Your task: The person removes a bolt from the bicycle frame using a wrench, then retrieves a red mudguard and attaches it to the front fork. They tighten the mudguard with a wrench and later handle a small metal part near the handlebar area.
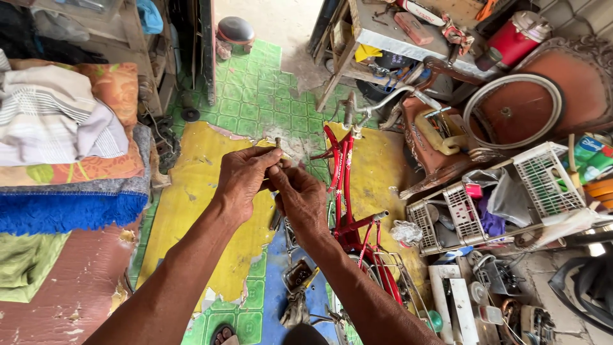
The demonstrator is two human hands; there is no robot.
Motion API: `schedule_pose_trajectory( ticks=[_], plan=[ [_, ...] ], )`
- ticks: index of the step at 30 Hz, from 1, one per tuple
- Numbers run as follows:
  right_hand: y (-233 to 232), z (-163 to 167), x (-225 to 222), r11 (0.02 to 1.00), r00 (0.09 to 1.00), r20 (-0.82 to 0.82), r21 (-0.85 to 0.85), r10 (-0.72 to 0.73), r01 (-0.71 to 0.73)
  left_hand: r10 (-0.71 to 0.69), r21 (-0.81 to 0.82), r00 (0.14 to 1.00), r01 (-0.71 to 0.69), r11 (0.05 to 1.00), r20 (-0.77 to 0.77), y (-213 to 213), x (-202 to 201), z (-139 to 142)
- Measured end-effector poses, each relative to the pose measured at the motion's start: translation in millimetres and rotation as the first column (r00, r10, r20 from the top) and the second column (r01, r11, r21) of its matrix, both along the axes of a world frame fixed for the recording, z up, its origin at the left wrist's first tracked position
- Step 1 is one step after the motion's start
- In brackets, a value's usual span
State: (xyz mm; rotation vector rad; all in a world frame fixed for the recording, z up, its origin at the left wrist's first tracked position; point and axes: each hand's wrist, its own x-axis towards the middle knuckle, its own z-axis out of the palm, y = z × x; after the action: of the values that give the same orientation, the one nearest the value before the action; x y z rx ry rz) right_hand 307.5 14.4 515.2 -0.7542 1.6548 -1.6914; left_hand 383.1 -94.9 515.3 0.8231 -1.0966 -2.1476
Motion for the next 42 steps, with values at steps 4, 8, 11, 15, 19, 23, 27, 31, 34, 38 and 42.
schedule_pose_trajectory(
  ticks=[4,8,11,15,19,23,27,31,34,38,42],
  plan=[
    [-10.1,-4.2,-3.4,0.998,0.993,-0.115,0.063,0.023,-0.016,0.014,-0.013,1.000,-0.014,1.000,0.007,-14.6,1.5,-2.2],
    [-24.1,-4.4,-19.2,0.994,0.987,-0.118,-0.001,-0.112,0.113,0.008,-0.070,0.999,-0.005,0.998,0.053,-28.5,-6.5,-1.1],
    [-37.9,3.9,-37.4,0.985,0.982,-0.109,-0.096,-0.151,0.141,-0.026,-0.073,0.996,0.033,0.997,0.085,-40.6,-16.7,2.6],
    [-58.8,20.1,-65.0,0.992,0.964,-0.235,-0.074,-0.121,0.106,-0.101,-0.095,0.989,0.112,0.989,0.109,-63.8,-43.2,7.1],
    [-92.0,22.5,-97.4,0.996,0.949,-0.304,-0.003,-0.082,0.086,-0.152,-0.141,0.982,0.167,0.976,0.114,-104.3,-79.0,5.9],
    [-121.5,14.9,-141.2,0.989,0.947,-0.284,-0.051,-0.150,0.141,-0.268,-0.114,0.951,0.286,0.951,0.153,-143.1,-125.6,4.2],
    [-153.7,16.8,-186.2,0.979,0.969,-0.143,-0.037,-0.203,0.199,-0.297,-0.127,0.933,0.325,0.937,0.202,-175.6,-170.9,13.7],
    [-177.3,19.5,-218.4,0.966,0.967,-0.037,-0.058,-0.252,0.250,-0.307,-0.110,0.945,0.319,0.941,0.112,-202.5,-203.4,22.4],
    [-196.7,27.1,-239.7,0.954,0.957,0.023,-0.079,-0.290,0.290,-0.279,-0.094,0.954,0.289,0.953,0.106,-221.6,-226.5,27.9],
    [-216.2,33.3,-265.9,0.920,0.925,0.078,-0.104,-0.371,0.378,-0.350,-0.094,0.931,0.360,0.928,0.106,-251.1,-267.7,32.6],
    [-232.7,31.1,-296.5,0.853,0.858,0.100,-0.098,-0.505,0.513,-0.464,-0.121,0.880,0.473,0.872,0.099,-275.1,-315.7,27.3]
  ],
)
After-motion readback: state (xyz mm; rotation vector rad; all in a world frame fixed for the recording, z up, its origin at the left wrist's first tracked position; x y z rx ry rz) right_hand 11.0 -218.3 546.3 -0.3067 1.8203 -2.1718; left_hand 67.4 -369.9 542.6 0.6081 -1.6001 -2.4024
